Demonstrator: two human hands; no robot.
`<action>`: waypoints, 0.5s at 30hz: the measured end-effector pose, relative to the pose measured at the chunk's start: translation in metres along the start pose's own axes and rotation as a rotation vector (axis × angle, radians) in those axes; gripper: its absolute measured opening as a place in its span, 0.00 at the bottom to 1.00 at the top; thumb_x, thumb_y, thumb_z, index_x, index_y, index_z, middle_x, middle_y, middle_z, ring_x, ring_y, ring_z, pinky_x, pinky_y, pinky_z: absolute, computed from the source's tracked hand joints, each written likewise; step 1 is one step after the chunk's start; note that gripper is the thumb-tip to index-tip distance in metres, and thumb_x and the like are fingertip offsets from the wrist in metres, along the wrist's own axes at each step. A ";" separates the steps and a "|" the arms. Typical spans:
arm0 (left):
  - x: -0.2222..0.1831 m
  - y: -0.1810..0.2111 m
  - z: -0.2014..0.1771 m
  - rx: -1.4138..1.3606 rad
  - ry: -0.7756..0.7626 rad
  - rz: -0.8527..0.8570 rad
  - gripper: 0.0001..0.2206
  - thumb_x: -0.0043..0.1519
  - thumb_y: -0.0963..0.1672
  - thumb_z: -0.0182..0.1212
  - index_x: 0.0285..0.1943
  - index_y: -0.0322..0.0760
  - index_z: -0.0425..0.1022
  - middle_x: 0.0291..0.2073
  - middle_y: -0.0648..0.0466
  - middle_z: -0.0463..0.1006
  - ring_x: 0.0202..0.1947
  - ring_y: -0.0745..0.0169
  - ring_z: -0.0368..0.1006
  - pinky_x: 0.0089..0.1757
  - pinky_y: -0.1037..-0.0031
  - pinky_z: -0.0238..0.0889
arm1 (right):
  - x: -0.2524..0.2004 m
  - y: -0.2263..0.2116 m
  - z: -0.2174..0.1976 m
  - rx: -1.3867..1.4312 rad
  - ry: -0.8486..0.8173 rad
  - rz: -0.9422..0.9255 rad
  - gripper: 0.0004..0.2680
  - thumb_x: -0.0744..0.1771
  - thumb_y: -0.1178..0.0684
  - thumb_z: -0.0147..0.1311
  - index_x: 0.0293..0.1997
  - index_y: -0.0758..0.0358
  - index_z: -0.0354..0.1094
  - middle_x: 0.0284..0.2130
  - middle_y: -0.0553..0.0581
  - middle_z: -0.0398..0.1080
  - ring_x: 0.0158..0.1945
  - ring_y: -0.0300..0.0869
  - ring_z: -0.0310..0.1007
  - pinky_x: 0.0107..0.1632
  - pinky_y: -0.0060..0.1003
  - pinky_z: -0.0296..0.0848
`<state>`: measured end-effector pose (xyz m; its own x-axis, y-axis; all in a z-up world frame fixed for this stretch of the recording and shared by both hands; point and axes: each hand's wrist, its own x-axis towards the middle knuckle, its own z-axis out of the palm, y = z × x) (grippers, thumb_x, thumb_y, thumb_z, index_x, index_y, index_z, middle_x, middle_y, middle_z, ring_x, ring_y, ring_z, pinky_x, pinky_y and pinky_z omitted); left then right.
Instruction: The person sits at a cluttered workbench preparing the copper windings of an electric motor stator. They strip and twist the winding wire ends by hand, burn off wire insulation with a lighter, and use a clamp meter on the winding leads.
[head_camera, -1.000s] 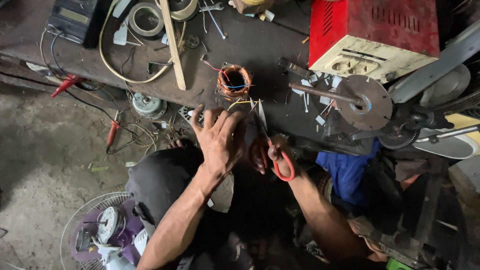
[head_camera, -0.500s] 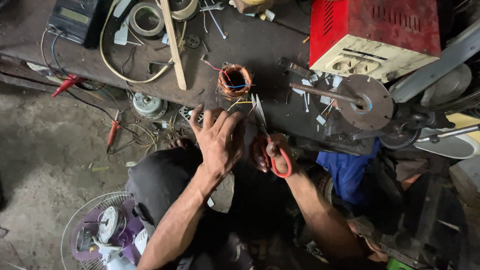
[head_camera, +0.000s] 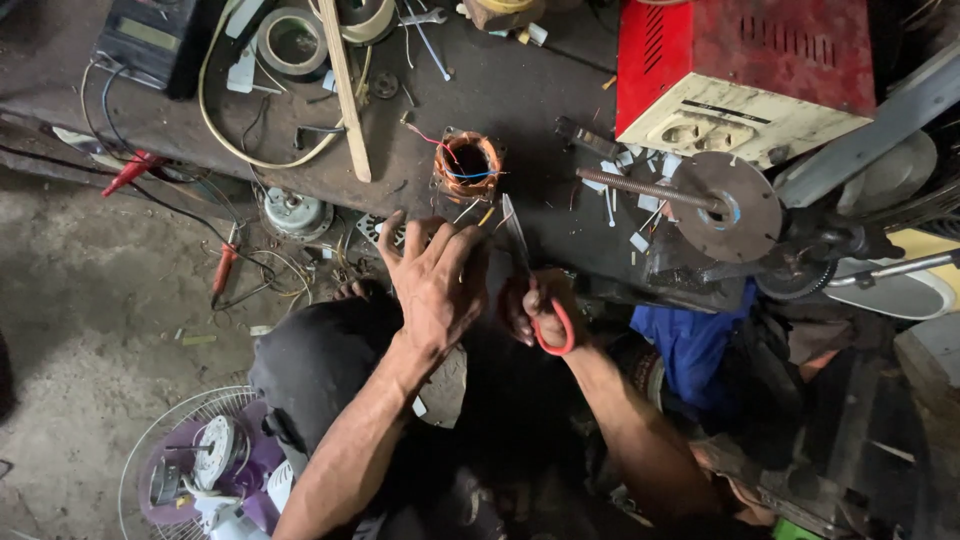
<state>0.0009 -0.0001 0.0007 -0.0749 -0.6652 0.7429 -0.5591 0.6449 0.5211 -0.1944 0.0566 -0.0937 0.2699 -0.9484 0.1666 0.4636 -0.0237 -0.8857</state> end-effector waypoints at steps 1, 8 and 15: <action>0.000 0.000 -0.001 -0.014 -0.026 -0.006 0.04 0.61 0.39 0.62 0.40 0.42 0.76 0.26 0.57 0.67 0.37 0.56 0.68 0.59 0.51 0.49 | -0.004 0.006 -0.006 -0.027 0.007 0.019 0.19 0.70 0.44 0.54 0.23 0.69 0.63 0.09 0.61 0.61 0.09 0.43 0.63 0.12 0.33 0.67; 0.006 0.018 -0.040 -0.670 -0.369 -0.277 0.08 0.66 0.44 0.61 0.34 0.37 0.73 0.23 0.47 0.71 0.27 0.41 0.69 0.39 0.55 0.64 | -0.068 0.000 -0.026 0.053 0.658 0.416 0.09 0.65 0.64 0.45 0.21 0.64 0.60 0.23 0.59 0.71 0.20 0.38 0.62 0.21 0.28 0.59; 0.058 0.047 -0.133 -0.620 -0.603 -0.485 0.02 0.55 0.37 0.66 0.31 0.35 0.82 0.20 0.48 0.81 0.22 0.48 0.76 0.33 0.62 0.70 | -0.190 0.049 -0.059 -1.093 0.199 0.729 0.17 0.58 0.48 0.71 0.47 0.58 0.71 0.43 0.63 0.76 0.49 0.61 0.76 0.50 0.51 0.77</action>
<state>0.0796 0.0416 0.1243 -0.4565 -0.8782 0.1427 -0.1222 0.2207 0.9677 -0.2725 0.2169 -0.1941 -0.0050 -0.8800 -0.4750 -0.6712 0.3551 -0.6507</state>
